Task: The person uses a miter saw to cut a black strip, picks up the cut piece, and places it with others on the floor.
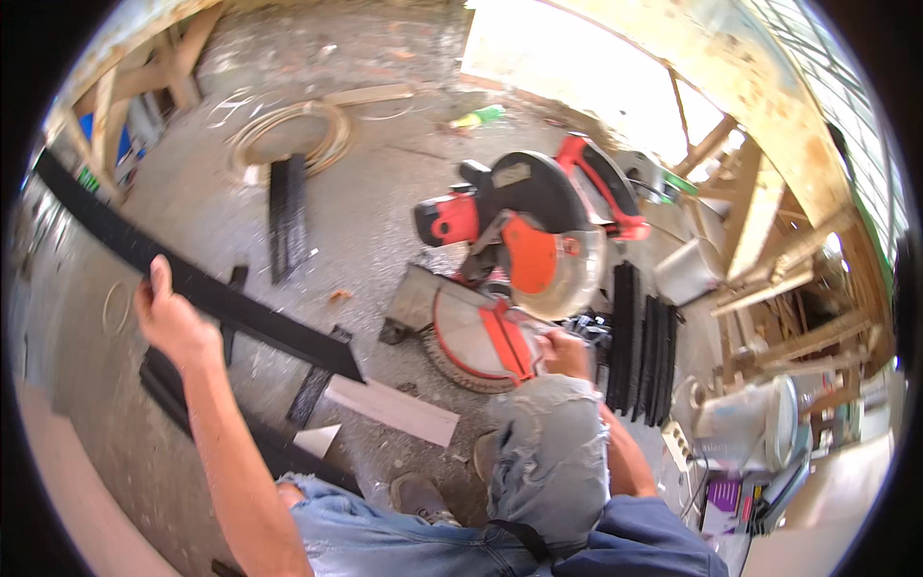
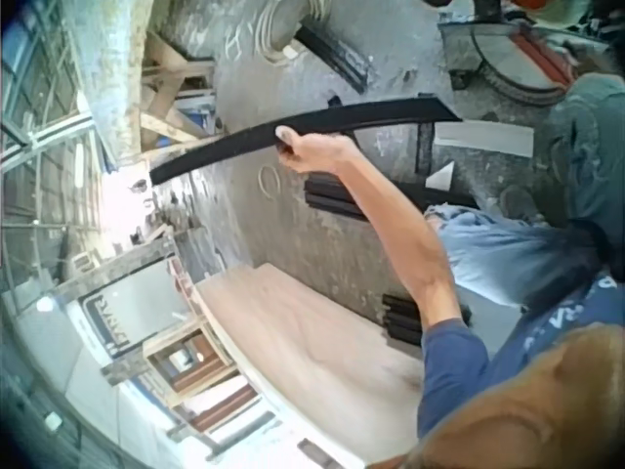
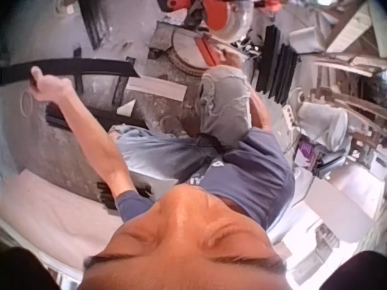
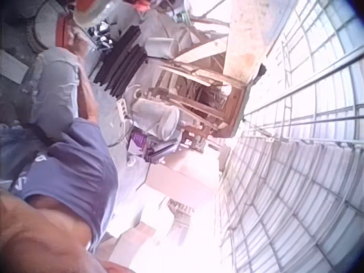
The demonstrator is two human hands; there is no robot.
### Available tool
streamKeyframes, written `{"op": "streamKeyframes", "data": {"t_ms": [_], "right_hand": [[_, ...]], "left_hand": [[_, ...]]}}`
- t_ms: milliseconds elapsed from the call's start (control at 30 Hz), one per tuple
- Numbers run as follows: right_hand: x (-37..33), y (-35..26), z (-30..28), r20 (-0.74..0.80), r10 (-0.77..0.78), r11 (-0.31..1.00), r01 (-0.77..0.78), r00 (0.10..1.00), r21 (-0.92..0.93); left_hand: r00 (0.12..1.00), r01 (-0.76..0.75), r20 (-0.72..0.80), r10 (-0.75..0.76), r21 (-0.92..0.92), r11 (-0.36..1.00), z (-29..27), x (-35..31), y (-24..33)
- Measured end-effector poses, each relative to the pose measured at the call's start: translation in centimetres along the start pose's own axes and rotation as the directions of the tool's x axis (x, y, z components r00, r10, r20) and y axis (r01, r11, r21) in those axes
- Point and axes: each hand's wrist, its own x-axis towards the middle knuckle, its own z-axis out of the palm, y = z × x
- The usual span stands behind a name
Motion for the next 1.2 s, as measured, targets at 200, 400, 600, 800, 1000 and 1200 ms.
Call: {"op": "streamKeyframes", "data": {"t_ms": [200,400,600,800,1000,1200], "right_hand": [[2.3,1.2,-8.4,-0.261,0.223,0.975,-0.221,0.939,0.038],[4.9,4.1,-12.5,-0.596,0.213,0.976,-0.142,0.774,0.164],[4.7,-14.5,-18.4,-0.515,-0.182,0.815,0.421,0.838,0.398],[10.7,-28.0,-14.7,-0.134,-0.497,0.53,0.422,0.858,0.736],[13.4,-34.6,-5.6,0.053,-0.249,0.264,0.015,0.967,0.964],[11.4,-34.9,-1.8,0.375,-0.598,0.456,-0.084,0.708,0.886]], "left_hand": [[0.968,-0.165,0.166,0.189,-0.148,0.975,1.2,-0.9,0.7],[0.922,-0.16,0.304,0.242,-0.269,0.95,2.4,-2.9,2.3],[0.848,-0.226,0.435,0.303,-0.221,0.949,3.6,-4.6,2.3],[0.829,-0.295,0.436,0.35,-0.19,0.936,4.0,-5.3,1.2],[0.806,-0.255,0.496,0.322,-0.2,0.946,6.0,-7.7,1.9],[0.841,-0.181,0.482,0.245,-0.177,0.967,6.8,-10.4,0.6]]}}
